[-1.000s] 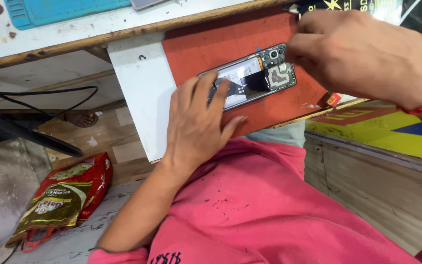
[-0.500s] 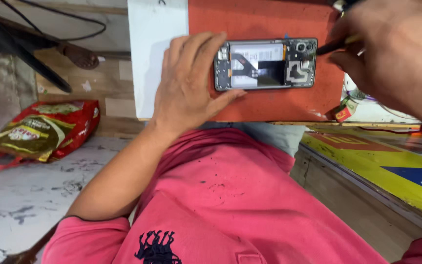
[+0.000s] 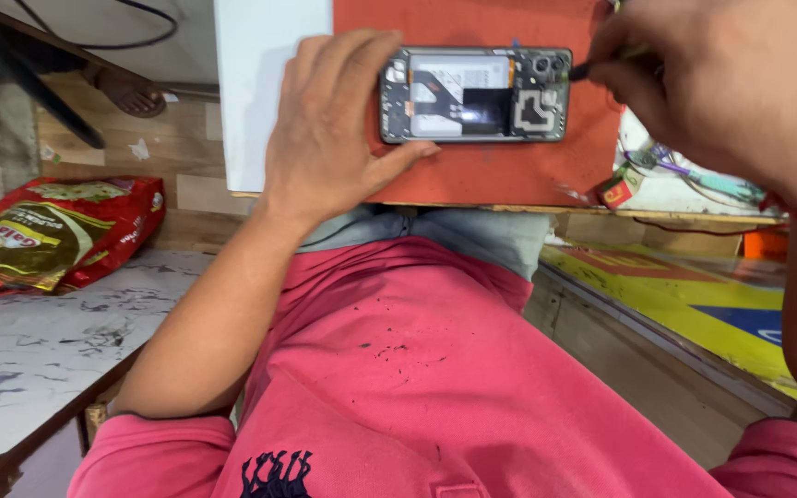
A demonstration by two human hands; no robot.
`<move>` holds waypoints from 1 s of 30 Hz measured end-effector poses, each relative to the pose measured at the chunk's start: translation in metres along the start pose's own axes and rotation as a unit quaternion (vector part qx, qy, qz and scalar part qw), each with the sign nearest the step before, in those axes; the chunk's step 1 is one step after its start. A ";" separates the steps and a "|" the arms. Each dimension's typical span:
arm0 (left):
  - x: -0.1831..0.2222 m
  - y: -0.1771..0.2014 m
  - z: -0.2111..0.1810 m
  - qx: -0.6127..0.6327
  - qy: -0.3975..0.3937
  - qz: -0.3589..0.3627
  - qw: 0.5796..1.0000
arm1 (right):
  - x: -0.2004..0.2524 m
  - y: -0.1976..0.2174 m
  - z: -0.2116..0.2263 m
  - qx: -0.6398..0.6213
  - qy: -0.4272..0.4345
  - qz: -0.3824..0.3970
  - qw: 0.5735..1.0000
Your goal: The person handles a small circuit board and then proceeds to disassemble a smartphone. They use a prying tool to separate the back cover and a screwdriver to remove screws from the internal frame, exposing the battery and camera module.
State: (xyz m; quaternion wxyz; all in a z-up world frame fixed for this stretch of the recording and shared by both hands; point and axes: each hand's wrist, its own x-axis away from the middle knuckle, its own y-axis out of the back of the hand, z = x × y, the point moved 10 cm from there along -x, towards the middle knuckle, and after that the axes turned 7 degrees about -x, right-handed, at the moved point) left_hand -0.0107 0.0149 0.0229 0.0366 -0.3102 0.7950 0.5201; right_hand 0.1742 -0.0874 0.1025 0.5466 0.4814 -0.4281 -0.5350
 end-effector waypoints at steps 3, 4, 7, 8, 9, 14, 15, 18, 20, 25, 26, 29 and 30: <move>-0.002 0.003 0.001 0.010 -0.004 -0.009 1.000 | -0.002 0.003 0.000 -0.037 -0.015 -0.009 0.999; -0.001 0.004 0.000 0.013 -0.006 -0.013 1.000 | -0.002 0.001 -0.005 -0.038 -0.046 -0.003 0.998; -0.004 0.003 0.002 0.020 0.005 0.000 1.000 | -0.007 0.009 0.011 -0.047 0.007 -0.022 0.999; -0.004 0.004 0.003 0.019 0.008 0.001 1.000 | -0.010 0.010 0.014 -0.047 0.012 -0.021 0.999; -0.005 0.004 0.003 0.021 0.009 0.003 1.000 | -0.012 0.010 0.011 -0.042 -0.006 -0.009 0.999; -0.009 0.005 0.004 0.040 0.018 0.011 0.999 | -0.018 0.010 0.013 -0.100 -0.021 0.008 0.995; -0.009 0.005 0.006 0.042 0.020 0.012 0.999 | -0.017 0.009 0.008 -0.111 -0.041 0.019 0.993; -0.012 0.005 0.006 0.047 0.024 0.013 0.999 | -0.016 0.011 0.004 -0.103 -0.072 -0.005 0.992; -0.008 0.004 0.004 0.051 0.029 0.018 0.998 | -0.012 0.010 0.007 -0.104 -0.069 -0.001 0.992; -0.013 0.006 0.005 0.051 0.025 0.015 0.998 | -0.007 0.004 -0.005 -0.098 -0.131 -0.005 0.987; -0.012 0.006 0.004 0.050 0.024 0.019 0.998 | -0.006 0.002 0.000 -0.102 -0.107 -0.005 0.989; -0.016 0.007 0.005 0.048 0.026 0.017 0.998 | -0.009 0.006 0.000 -0.103 -0.065 -0.005 0.993; -0.018 0.006 0.006 0.050 0.030 0.020 0.998 | -0.010 0.006 -0.002 -0.103 -0.080 -0.002 0.991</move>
